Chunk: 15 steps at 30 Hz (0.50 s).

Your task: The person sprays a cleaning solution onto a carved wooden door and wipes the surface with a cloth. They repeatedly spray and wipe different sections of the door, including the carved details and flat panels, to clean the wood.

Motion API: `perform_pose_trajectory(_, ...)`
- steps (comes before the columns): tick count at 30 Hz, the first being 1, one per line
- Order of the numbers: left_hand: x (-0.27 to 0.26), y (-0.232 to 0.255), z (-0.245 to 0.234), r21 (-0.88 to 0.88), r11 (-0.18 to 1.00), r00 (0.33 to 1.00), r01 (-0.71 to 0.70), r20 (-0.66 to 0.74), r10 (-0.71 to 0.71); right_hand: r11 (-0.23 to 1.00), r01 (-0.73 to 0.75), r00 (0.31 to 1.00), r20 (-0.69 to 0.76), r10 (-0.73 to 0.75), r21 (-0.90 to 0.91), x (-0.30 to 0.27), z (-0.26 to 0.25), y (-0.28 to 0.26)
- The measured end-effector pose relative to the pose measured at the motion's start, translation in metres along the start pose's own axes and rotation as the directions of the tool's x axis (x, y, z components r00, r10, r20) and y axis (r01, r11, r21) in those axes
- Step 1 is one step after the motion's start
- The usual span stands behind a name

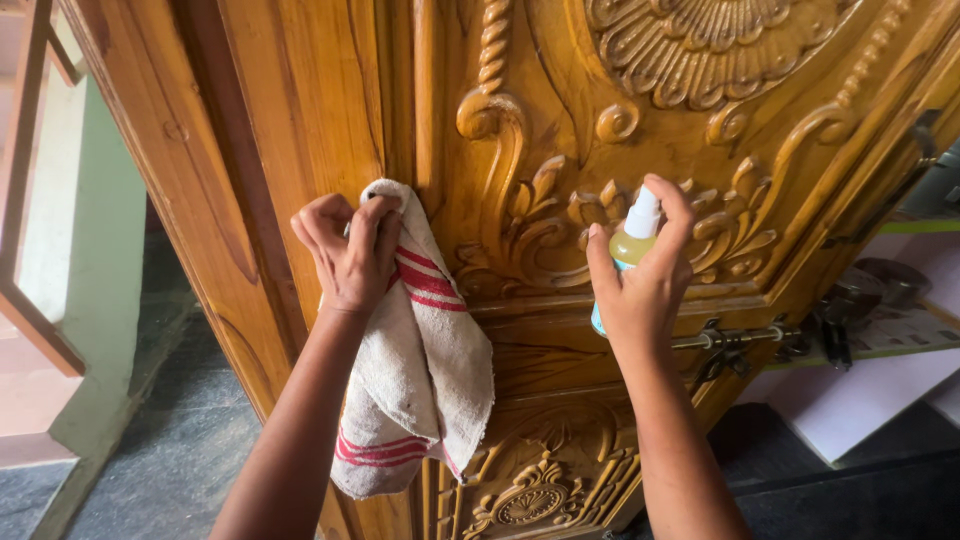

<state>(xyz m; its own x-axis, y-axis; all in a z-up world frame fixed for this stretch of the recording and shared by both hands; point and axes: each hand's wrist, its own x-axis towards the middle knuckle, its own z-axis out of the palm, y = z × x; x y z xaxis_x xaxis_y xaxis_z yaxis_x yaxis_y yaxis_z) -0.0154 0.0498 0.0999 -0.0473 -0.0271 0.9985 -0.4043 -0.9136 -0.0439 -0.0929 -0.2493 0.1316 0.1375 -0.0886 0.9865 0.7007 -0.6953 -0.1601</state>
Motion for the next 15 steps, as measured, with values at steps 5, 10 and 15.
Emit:
perform_pose_trajectory(5,0.004,0.001,-0.002,0.015,1.0,1.0,-0.016,0.009,0.016,0.998,-0.059,0.998,0.0,0.059,0.019,0.004,0.003,0.011)
perform_pose_trajectory(10,0.006,0.001,-0.002,0.015,1.0,1.0,-0.016,0.009,0.016,1.0,-0.028,0.999,-0.031,0.027,-0.014,-0.001,0.004,0.01)
perform_pose_trajectory(15,0.005,0.001,-0.003,0.006,1.0,1.0,-0.008,0.015,0.008,1.0,-0.017,0.999,-0.028,0.017,0.007,-0.004,0.004,0.007)
